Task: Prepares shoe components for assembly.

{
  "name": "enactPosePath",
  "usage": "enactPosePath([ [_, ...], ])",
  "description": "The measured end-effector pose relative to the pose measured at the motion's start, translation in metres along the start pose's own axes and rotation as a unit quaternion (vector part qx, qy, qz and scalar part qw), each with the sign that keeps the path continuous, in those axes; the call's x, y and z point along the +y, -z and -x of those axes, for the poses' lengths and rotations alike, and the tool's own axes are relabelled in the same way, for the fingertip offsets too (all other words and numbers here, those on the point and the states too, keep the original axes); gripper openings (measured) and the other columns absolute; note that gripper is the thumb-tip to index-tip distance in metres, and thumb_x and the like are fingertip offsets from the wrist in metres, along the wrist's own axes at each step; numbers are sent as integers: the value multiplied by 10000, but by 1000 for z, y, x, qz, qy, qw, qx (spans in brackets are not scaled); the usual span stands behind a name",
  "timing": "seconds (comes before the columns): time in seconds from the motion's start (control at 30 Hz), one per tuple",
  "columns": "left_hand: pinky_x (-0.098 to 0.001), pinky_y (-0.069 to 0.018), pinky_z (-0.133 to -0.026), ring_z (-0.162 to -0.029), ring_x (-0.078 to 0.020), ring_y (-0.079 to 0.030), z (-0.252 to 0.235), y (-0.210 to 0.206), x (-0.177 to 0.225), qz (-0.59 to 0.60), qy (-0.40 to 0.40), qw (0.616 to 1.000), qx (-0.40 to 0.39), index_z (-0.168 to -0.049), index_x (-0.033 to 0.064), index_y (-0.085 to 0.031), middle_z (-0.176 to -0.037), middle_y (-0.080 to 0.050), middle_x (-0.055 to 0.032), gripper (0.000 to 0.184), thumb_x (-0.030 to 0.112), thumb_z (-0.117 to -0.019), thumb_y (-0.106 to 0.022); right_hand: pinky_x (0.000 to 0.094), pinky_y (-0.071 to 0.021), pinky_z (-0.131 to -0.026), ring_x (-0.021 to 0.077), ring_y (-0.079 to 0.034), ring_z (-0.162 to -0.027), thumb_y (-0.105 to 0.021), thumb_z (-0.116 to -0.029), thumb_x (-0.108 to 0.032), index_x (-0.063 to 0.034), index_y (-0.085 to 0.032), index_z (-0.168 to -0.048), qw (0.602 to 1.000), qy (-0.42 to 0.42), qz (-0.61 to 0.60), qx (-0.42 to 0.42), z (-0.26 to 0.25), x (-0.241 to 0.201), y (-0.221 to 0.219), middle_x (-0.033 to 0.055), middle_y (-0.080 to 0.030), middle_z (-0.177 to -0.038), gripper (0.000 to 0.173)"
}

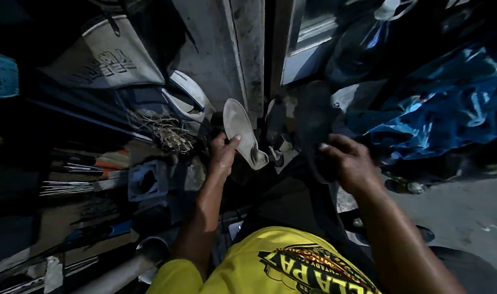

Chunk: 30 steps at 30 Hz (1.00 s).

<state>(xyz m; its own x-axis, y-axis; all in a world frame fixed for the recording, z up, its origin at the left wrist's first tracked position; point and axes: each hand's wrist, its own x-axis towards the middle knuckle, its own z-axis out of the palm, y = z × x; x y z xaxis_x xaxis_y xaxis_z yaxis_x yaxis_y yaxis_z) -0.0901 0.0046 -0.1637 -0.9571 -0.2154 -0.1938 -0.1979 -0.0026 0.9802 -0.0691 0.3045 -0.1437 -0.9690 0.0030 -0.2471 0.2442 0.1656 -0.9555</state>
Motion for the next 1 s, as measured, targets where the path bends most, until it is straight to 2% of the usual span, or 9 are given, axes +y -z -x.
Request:
enactPosePath([
  [0.2,-392,-612,-819,-930,-215,-706,-13,-12,2,70,10,997,-6,-1196,-32,-622,-1074,-707,-148,221,43,-989,-629,449,-572,-804,187,-667,-875,-593,-1016,-228,-45,-639,-1286,981,-38,146,125,46,47,85,138,-684,-1074,329],
  [0.3,-407,-613,-797,-930,-224,-705,-14,-20,6,78,13,997,-7,-1182,-24,-621,-1079,-700,-148,199,65,-1004,-617,583,-527,-915,362,-661,-1041,-601,-1027,-225,16,-565,-1380,957,-108,241,118,55,91,104,266,-646,-1217,430],
  [0.37,-414,-616,-799,-936,-228,-706,-11,-24,9,63,9,998,-8,-1177,-18,-626,-1082,-700,-145,195,89,-1015,-609,695,-432,-1023,523,-545,-1240,-619,-1021,-271,56,-432,-1493,942,-132,295,86,53,111,111,366,-512,-1389,604],
  [0.47,-410,-625,-802,-926,-227,-717,-8,-32,9,25,-27,999,-20,-1155,-27,-635,-1061,-710,-148,186,94,-1015,-616,626,-465,-1037,452,-584,-1234,-616,-1033,-293,19,-483,-1471,956,-55,278,74,46,75,91,313,-560,-1371,554],
  [0.6,-416,-633,-802,-918,-229,-725,3,-51,7,-3,-47,997,-59,-1138,-28,-657,-1045,-720,-147,192,114,-1010,-632,465,-570,-965,234,-674,-1130,-661,-1006,-265,-47,-528,-1456,990,24,135,-28,33,5,23,149,-658,-1298,517],
  [0.73,-370,-614,-747,-864,-173,-704,31,-67,14,28,18,994,-100,-1181,67,-644,-1052,-710,-85,241,261,-1046,-597,358,-626,-786,150,-720,-870,-677,-986,-142,-44,-627,-1313,986,63,24,-153,9,8,-38,80,-732,-1054,345],
  [0.8,-364,-601,-755,-891,-170,-692,32,-64,11,88,80,990,-74,-1214,78,-630,-1079,-700,-79,249,258,-1046,-592,330,-576,-627,141,-649,-683,-611,-1010,-123,-36,-677,-1137,987,31,-11,-154,7,19,-46,75,-692,-869,168],
  [0.87,-382,-600,-762,-893,-199,-691,27,-61,0,125,121,984,-45,-1217,34,-619,-1073,-695,-113,247,212,-1049,-582,261,-492,-508,97,-549,-559,-578,-1022,-145,-39,-681,-1094,987,5,-29,-158,8,25,-48,39,-637,-778,164],
  [1.0,-402,-613,-789,-870,-218,-709,4,-38,-1,-30,22,996,-79,-1144,-17,-664,-1025,-714,-146,285,234,-1066,-554,244,-496,-481,76,-564,-548,-555,-1017,-172,-49,-676,-1101,990,0,22,-140,9,23,-46,9,-635,-771,191],
])
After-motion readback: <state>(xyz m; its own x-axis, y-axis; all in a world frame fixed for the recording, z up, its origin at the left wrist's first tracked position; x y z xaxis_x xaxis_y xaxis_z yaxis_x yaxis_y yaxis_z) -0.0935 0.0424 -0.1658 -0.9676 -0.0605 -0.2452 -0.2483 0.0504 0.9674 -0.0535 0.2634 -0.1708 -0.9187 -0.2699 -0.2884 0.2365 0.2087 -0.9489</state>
